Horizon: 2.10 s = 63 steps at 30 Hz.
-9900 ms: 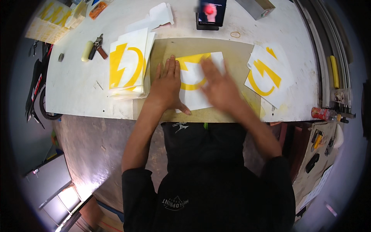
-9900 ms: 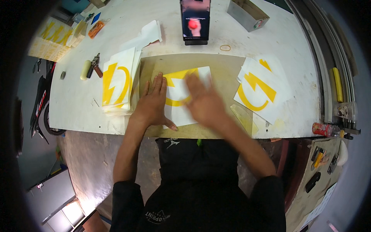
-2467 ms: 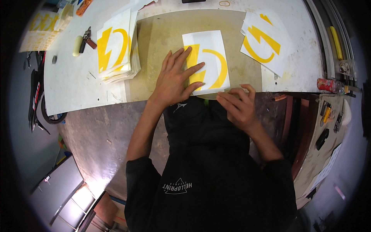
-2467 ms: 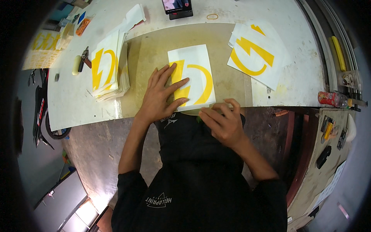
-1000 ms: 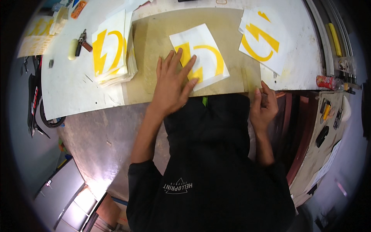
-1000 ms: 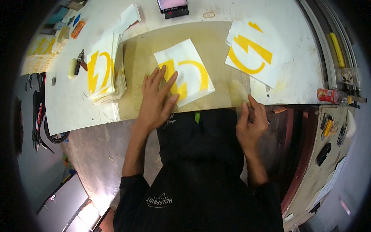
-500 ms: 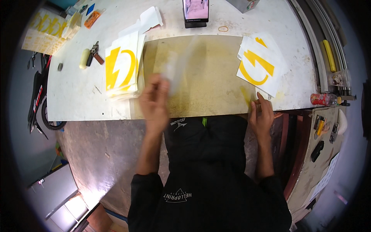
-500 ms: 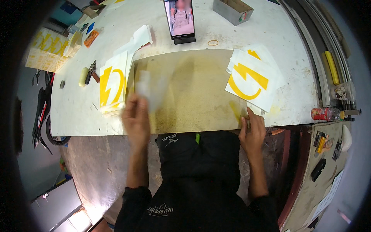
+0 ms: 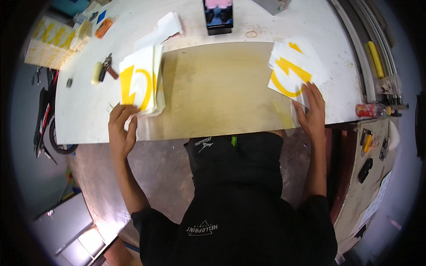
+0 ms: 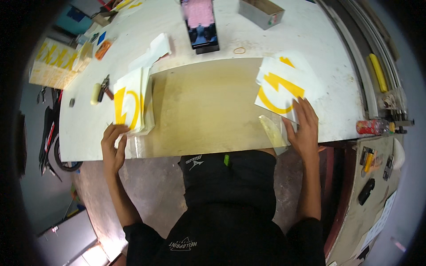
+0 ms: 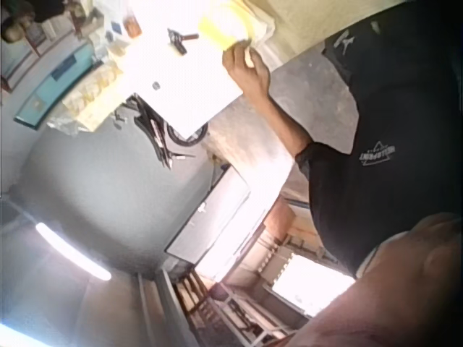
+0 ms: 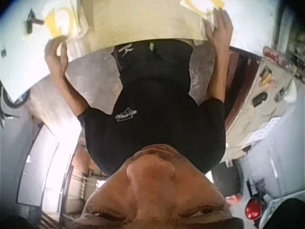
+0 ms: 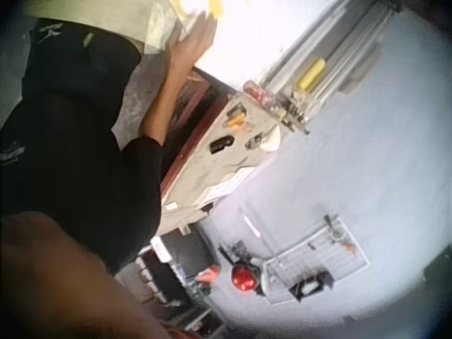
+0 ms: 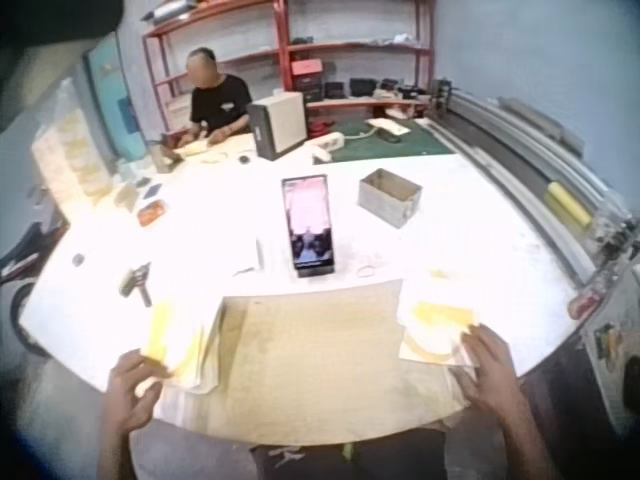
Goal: The person repeatedly folds white paper sheets with yellow printed designs in half, aligns the edges, and places them into a growing stack on the table. The hands perform the folding and stacking actions one at a time throughout the clip.
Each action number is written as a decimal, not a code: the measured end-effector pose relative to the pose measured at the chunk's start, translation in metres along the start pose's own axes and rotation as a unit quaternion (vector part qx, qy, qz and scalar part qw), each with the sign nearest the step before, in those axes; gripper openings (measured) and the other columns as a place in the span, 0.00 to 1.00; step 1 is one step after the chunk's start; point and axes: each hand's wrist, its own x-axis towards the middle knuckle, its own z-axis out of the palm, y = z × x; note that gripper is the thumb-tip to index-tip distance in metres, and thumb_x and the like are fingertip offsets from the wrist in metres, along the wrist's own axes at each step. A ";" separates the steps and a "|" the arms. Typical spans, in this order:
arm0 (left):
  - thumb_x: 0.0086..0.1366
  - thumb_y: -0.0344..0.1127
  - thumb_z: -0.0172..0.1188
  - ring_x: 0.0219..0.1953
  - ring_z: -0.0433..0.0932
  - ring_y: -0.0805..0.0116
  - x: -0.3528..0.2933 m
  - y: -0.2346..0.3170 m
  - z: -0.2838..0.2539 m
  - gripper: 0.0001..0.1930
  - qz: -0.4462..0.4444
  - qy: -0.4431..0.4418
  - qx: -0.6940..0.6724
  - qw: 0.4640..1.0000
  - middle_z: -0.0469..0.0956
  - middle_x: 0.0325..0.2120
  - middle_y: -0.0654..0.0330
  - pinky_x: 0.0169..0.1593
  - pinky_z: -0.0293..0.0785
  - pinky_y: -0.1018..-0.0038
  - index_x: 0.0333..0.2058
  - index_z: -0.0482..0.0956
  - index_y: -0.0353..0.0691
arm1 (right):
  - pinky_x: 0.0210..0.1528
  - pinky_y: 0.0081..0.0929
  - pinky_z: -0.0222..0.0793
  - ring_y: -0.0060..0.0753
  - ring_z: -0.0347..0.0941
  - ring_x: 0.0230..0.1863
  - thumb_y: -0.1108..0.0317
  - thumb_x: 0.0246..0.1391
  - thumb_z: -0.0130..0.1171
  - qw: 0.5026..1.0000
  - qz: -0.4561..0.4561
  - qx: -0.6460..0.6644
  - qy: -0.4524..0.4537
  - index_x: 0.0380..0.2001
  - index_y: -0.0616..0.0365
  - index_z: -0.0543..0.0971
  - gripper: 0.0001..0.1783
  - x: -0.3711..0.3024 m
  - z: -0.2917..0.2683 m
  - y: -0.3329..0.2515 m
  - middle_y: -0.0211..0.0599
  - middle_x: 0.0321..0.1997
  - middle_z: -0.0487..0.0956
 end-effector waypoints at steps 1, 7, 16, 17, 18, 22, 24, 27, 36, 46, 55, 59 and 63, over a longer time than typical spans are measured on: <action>0.63 0.26 0.63 0.53 0.76 0.46 -0.001 0.004 -0.001 0.09 0.002 0.001 0.008 1.000 0.81 0.43 0.48 0.62 0.70 0.55 0.42 0.85 0.36 | 0.72 0.51 0.59 0.54 0.72 0.66 0.68 0.57 0.69 0.999 -0.003 -0.010 -0.033 0.58 0.61 0.79 0.25 0.005 -0.003 0.006 0.51 0.60 0.80; 0.61 0.25 0.66 0.55 0.76 0.47 -0.001 0.027 0.011 0.16 0.019 0.131 0.042 0.990 0.80 0.48 0.48 0.63 0.69 0.56 0.49 0.82 0.34 | 0.73 0.53 0.57 0.50 0.78 0.61 0.71 0.59 0.67 0.996 -0.041 -0.013 -0.080 0.49 0.60 0.84 0.15 0.000 0.000 0.030 0.46 0.54 0.85; 0.58 0.28 0.68 0.56 0.76 0.47 0.006 0.113 0.088 0.18 0.117 0.089 -0.204 0.968 0.79 0.51 0.46 0.62 0.70 0.56 0.48 0.82 0.34 | 0.52 0.31 0.74 0.31 0.84 0.41 0.70 0.61 0.67 0.950 0.218 0.218 -0.050 0.38 0.65 0.85 0.08 0.017 -0.003 0.020 0.44 0.40 0.88; 0.57 0.28 0.69 0.56 0.76 0.47 0.012 0.128 0.102 0.18 0.133 0.077 -0.230 0.961 0.79 0.50 0.47 0.60 0.71 0.56 0.47 0.83 0.35 | 0.49 0.29 0.75 0.28 0.83 0.40 0.69 0.62 0.67 0.942 0.226 0.239 -0.063 0.38 0.66 0.85 0.09 0.019 -0.004 0.026 0.43 0.39 0.88; 0.56 0.27 0.70 0.55 0.76 0.47 0.017 0.143 0.114 0.17 0.147 0.065 -0.254 0.954 0.79 0.50 0.48 0.59 0.72 0.57 0.46 0.84 0.36 | 0.47 0.27 0.75 0.25 0.83 0.39 0.68 0.62 0.67 0.934 0.232 0.261 -0.079 0.37 0.66 0.84 0.09 0.021 -0.003 0.037 0.41 0.37 0.88; 0.58 0.28 0.69 0.56 0.77 0.48 0.041 0.207 0.169 0.17 0.206 0.011 -0.317 0.926 0.79 0.52 0.49 0.62 0.71 0.56 0.48 0.83 0.36 | 0.45 0.26 0.76 0.29 0.84 0.38 0.68 0.64 0.65 0.933 0.225 0.273 -0.071 0.37 0.67 0.82 0.10 0.021 0.004 0.057 0.43 0.35 0.87; 0.65 0.33 0.65 0.60 0.75 0.51 0.060 0.233 0.208 0.17 0.261 -0.017 -0.249 0.933 0.78 0.56 0.50 0.66 0.67 0.56 0.53 0.82 0.37 | 0.44 0.28 0.76 0.35 0.85 0.37 0.69 0.66 0.63 0.958 0.201 0.199 -0.047 0.37 0.67 0.81 0.09 0.025 0.000 0.041 0.46 0.33 0.86; 0.72 0.43 0.58 0.66 0.71 0.54 0.080 0.255 0.258 0.20 0.304 -0.004 -0.091 0.948 0.75 0.61 0.51 0.71 0.59 0.51 0.58 0.79 0.38 | 0.51 0.39 0.74 0.50 0.83 0.39 0.73 0.66 0.58 0.990 0.104 0.085 -0.053 0.38 0.63 0.79 0.04 0.031 -0.005 0.021 0.49 0.33 0.84; 0.74 0.53 0.54 0.70 0.66 0.58 0.084 0.259 0.275 0.26 0.250 -0.046 -0.030 0.967 0.72 0.66 0.57 0.74 0.44 0.39 0.61 0.77 0.41 | 0.63 0.48 0.60 0.36 0.74 0.56 0.75 0.50 0.64 0.939 -0.221 -0.254 0.076 0.39 0.53 0.81 0.11 0.084 -0.035 0.021 0.31 0.50 0.80; 0.74 0.54 0.54 0.71 0.65 0.58 0.086 0.260 0.271 0.28 0.243 -0.070 -0.042 0.967 0.70 0.67 0.56 0.74 0.44 0.38 0.62 0.76 0.41 | 0.71 0.49 0.54 0.30 0.73 0.59 0.71 0.52 0.64 0.874 -0.366 -0.302 0.104 0.34 0.48 0.81 0.06 0.185 -0.046 0.033 0.27 0.51 0.79; 0.73 0.55 0.55 0.71 0.65 0.57 0.088 0.259 0.271 0.28 0.245 -0.071 -0.046 0.966 0.71 0.67 0.56 0.74 0.44 0.38 0.62 0.76 0.40 | 0.70 0.43 0.60 0.28 0.72 0.57 0.69 0.50 0.63 0.814 -0.501 -0.279 0.094 0.28 0.48 0.79 0.03 0.218 -0.029 -0.002 0.26 0.44 0.76; 0.73 0.55 0.55 0.70 0.66 0.57 0.086 0.257 0.273 0.28 0.244 -0.058 -0.050 0.967 0.71 0.66 0.55 0.73 0.46 0.38 0.61 0.77 0.40 | 0.68 0.50 0.58 0.35 0.71 0.60 0.68 0.50 0.63 0.887 -0.414 -0.178 0.101 0.30 0.49 0.81 0.03 0.185 -0.030 -0.011 0.29 0.55 0.78; 0.73 0.55 0.55 0.70 0.66 0.57 0.085 0.260 0.270 0.28 0.240 -0.056 -0.067 0.967 0.72 0.66 0.55 0.73 0.47 0.38 0.61 0.78 0.39 | 0.71 0.51 0.60 0.59 0.62 0.72 0.75 0.49 0.74 0.973 -0.194 0.021 0.126 0.32 0.58 0.85 0.07 0.117 -0.040 -0.002 0.49 0.68 0.72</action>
